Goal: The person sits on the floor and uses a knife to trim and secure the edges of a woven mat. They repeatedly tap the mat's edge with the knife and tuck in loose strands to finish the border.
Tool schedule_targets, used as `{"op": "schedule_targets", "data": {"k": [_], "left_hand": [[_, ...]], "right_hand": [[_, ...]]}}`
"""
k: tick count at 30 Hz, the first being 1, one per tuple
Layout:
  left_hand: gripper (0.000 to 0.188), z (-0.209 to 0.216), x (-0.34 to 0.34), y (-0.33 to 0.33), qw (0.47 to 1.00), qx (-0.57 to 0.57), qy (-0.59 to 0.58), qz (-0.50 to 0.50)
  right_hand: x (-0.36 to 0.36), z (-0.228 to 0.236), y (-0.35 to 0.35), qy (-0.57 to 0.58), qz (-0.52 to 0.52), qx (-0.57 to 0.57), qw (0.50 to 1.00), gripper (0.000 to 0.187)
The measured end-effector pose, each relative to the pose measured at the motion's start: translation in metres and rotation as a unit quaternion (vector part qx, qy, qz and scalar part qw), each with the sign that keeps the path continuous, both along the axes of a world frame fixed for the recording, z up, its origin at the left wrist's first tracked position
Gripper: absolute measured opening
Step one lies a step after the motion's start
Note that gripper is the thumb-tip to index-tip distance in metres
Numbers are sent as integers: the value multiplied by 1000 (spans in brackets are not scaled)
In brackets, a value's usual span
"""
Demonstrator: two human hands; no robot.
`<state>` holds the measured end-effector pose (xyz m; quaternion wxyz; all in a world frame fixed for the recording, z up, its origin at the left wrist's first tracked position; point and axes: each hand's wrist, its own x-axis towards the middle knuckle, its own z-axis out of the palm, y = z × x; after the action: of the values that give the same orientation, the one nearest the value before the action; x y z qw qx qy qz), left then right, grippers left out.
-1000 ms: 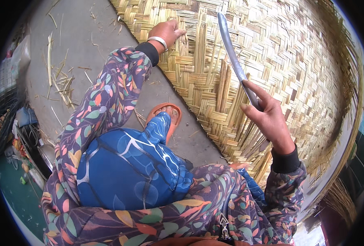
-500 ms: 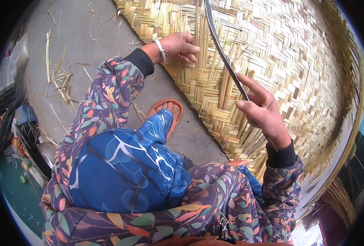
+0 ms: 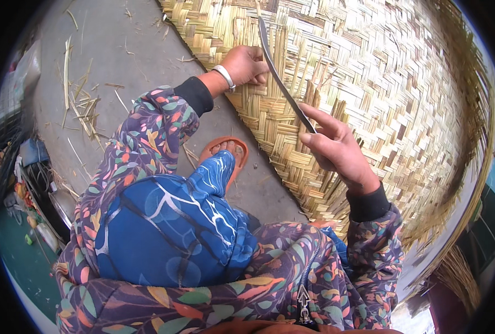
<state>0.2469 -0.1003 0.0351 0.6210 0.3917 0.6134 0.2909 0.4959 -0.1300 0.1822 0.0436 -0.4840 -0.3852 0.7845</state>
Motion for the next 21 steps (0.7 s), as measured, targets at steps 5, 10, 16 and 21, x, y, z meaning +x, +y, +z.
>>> {"op": "schedule_targets", "data": {"k": [5,10,16,21], "left_hand": [[21,-5,4,3,997,-27,56,42],[25,-10,1,-2,995,-10,6,97],[25,-10,4,-5,987,16,14,160],[22,-9,-6,-1,971,34,-19,236]], "right_hand": [[-17,-23,7,-15,-48,-35,998,56],[-19,-36,15,-155,104,156,970,54],[-31,-26,13,-232,190,218,929,56],[-45,-31,16,-135,87,88,983,55]]}}
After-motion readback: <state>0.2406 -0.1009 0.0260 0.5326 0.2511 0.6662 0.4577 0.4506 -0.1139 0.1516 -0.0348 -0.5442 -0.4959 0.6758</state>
